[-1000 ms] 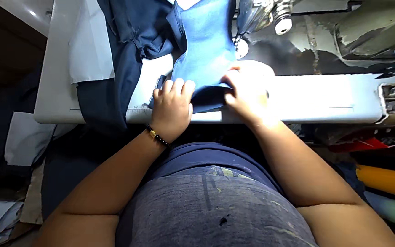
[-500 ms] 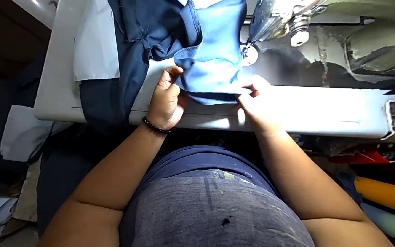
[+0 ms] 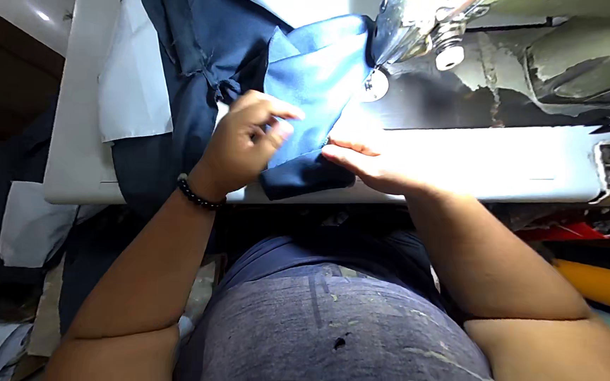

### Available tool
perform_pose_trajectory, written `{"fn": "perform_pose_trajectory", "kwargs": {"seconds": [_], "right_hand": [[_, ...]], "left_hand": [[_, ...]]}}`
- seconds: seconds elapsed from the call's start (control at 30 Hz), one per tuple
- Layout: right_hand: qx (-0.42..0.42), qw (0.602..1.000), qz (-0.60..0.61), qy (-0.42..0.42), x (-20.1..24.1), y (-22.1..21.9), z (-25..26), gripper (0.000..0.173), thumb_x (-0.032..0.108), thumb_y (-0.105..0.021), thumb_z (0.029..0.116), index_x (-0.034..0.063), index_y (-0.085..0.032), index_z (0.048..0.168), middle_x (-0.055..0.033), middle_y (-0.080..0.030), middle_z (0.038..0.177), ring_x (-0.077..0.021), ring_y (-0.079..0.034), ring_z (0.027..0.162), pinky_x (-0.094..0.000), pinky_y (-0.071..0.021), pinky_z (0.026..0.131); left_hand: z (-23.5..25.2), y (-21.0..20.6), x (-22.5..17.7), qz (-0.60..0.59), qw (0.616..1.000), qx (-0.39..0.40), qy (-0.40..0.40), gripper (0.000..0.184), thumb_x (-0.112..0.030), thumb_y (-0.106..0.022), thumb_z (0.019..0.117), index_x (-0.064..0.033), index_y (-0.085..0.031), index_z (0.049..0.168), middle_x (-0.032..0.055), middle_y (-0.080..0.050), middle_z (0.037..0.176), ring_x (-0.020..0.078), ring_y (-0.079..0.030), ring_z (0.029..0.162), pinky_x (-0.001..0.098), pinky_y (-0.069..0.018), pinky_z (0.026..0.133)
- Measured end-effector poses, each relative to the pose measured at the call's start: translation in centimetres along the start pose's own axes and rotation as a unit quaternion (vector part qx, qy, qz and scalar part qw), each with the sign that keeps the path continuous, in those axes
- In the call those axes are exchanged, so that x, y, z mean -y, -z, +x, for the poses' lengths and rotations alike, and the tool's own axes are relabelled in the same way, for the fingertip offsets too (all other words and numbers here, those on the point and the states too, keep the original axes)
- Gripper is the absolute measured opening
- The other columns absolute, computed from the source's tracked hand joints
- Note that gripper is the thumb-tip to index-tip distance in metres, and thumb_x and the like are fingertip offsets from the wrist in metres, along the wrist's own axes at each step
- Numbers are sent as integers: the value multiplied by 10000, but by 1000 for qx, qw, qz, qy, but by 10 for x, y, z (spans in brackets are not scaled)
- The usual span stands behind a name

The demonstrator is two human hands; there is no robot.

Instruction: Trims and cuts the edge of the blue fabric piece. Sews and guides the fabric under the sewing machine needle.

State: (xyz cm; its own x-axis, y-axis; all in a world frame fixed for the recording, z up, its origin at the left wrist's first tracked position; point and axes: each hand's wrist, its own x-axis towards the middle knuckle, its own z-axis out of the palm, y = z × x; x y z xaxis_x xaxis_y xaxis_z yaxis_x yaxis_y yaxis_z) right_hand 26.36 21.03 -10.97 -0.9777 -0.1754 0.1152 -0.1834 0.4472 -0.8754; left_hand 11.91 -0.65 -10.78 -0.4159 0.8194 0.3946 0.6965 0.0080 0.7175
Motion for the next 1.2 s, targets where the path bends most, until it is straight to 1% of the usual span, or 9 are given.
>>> {"fn": "perform_pose_trajectory", "kwargs": {"seconds": [0.17,0.4,0.57,0.63,0.7,0.83,1.0,1.1,1.2], "right_hand": [[3,998,7,-61,18,5,8,254,282,-546,1064,124,-600,873,64,-575,689,14,-550,566,-166,-455,501],[-9,900,414,-137,-14,-3,-22,90,98,-676,894,160,-643,837,65,-676,729,30,-573,566,-127,-463,501],[163,986,-5,-24,0,24,-26,92,161,-696,934,120,-714,854,83,-651,759,33,-594,710,-144,-472,633],[69,946,-315,41,-1,18,-20,161,137,-599,969,86,-743,1019,-82,-690,892,-227,-654,875,-398,-524,751],[27,892,-452,11,-7,8,-15,307,136,-514,1005,42,-687,1240,-262,-657,1039,-474,-630,1031,-582,-516,803],[1,879,-476,-3,-8,-10,-25,248,105,-522,993,8,-718,1108,-248,-651,1116,-452,-627,1058,-599,-489,842],[0,902,-421,93,-21,-12,-35,255,91,-480,1015,-22,-673,893,-166,-655,982,-341,-643,986,-481,-503,818],[-22,909,-405,100,-31,-13,-36,280,203,-465,1052,43,-686,1112,-144,-616,910,-344,-624,892,-477,-480,758],[-27,916,-391,82,-35,-17,-39,373,305,-445,1069,228,-682,1347,-101,-586,922,-321,-577,902,-468,-440,756]], "left_hand": [[25,5,-22,-121,960,206,148,137,-125,-597,1014,-103,-646,889,-87,-566,660,-45,-447,514,126,-351,472],[8,3,-8,-390,881,170,207,127,-82,-452,1076,-149,-551,1031,-68,-685,794,-10,-636,581,144,-530,478],[21,24,-24,39,907,417,54,191,-180,-635,980,-133,-710,811,-55,-604,648,33,-544,569,232,-432,500],[21,13,-36,286,895,340,34,181,-173,-591,1023,-90,-736,1092,116,-728,934,291,-708,855,535,-561,751],[10,-13,-27,380,887,259,40,409,-95,-526,1012,-92,-609,1413,149,-671,1337,435,-639,1184,711,-415,1016],[-23,-51,-37,474,835,275,51,589,59,-506,949,-77,-495,1522,129,-546,1520,438,-594,1264,668,-398,1054],[-28,-63,-51,524,822,214,-60,385,40,-480,980,-60,-710,1273,65,-729,1220,203,-634,1118,396,-386,954],[0,-51,-25,379,891,221,-120,146,45,-532,938,26,-675,913,181,-692,915,338,-693,934,503,-503,896],[11,-46,-11,325,914,240,-33,126,8,-541,952,50,-660,960,223,-649,1011,410,-669,1005,515,-567,759]]}}
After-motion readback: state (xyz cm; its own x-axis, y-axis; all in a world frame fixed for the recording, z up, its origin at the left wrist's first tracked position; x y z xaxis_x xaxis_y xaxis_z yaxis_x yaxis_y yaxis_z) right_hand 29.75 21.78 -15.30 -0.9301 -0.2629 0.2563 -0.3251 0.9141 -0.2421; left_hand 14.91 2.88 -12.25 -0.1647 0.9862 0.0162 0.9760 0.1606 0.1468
